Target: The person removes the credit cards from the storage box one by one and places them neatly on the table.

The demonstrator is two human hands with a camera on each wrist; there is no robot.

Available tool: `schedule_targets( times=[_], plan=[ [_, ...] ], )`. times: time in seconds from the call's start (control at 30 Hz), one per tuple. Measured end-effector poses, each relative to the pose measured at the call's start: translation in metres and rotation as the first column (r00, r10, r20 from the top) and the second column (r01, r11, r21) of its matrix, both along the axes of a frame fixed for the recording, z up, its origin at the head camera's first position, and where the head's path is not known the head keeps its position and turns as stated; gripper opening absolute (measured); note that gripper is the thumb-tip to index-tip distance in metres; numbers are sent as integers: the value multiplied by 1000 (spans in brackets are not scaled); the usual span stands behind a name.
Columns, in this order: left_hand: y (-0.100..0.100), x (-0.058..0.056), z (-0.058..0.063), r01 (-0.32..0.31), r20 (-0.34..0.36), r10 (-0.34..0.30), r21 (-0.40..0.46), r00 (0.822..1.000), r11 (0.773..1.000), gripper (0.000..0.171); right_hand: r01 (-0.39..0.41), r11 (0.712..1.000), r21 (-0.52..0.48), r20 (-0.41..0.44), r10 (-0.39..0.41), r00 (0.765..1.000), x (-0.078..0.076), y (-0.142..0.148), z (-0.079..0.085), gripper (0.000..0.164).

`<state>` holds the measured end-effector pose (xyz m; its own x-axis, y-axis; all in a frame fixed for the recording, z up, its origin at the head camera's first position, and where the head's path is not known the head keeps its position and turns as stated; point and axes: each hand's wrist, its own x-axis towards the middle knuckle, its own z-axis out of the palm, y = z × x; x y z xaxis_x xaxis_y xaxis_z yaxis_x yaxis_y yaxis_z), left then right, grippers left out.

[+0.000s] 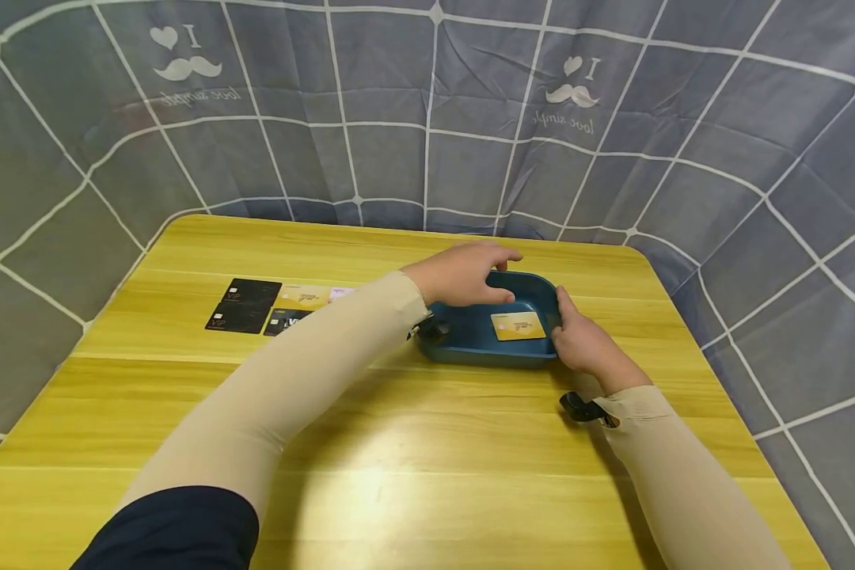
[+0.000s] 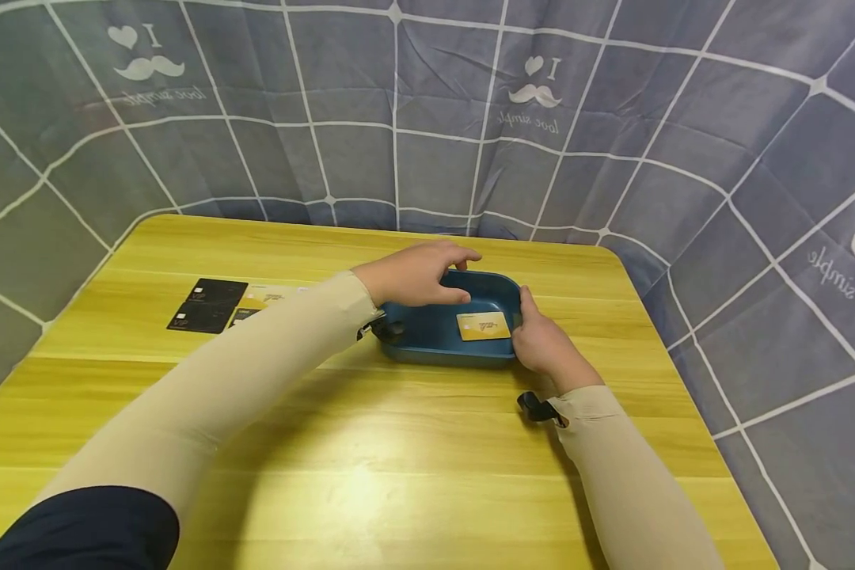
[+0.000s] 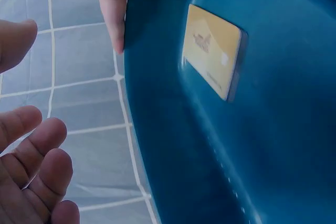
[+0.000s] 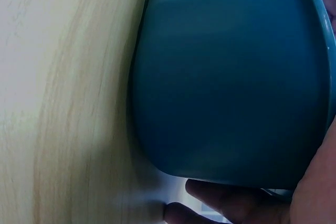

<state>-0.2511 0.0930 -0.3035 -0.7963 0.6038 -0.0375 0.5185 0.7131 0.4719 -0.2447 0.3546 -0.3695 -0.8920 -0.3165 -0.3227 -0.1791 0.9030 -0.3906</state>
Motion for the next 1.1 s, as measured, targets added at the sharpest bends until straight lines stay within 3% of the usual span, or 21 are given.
schedule_targets(
  times=[0.27, 0.6, 1.1],
  plan=[
    [17, -7, 0, -7, 41, 8, -18, 999, 1000, 74, -6, 1000, -8, 1, 6, 1000, 2, -3, -1, 75],
    [19, -13, -9, -28, 40, 28, -19, 999, 999, 71, -4, 1000, -27, 0, 4, 1000, 6, -7, 0, 75],
    [28, -14, -20, -7, 55, 8, -27, 998, 1000, 68, -21, 1000, -16, -4, 21, 1000, 11, -8, 4, 74]
  ],
)
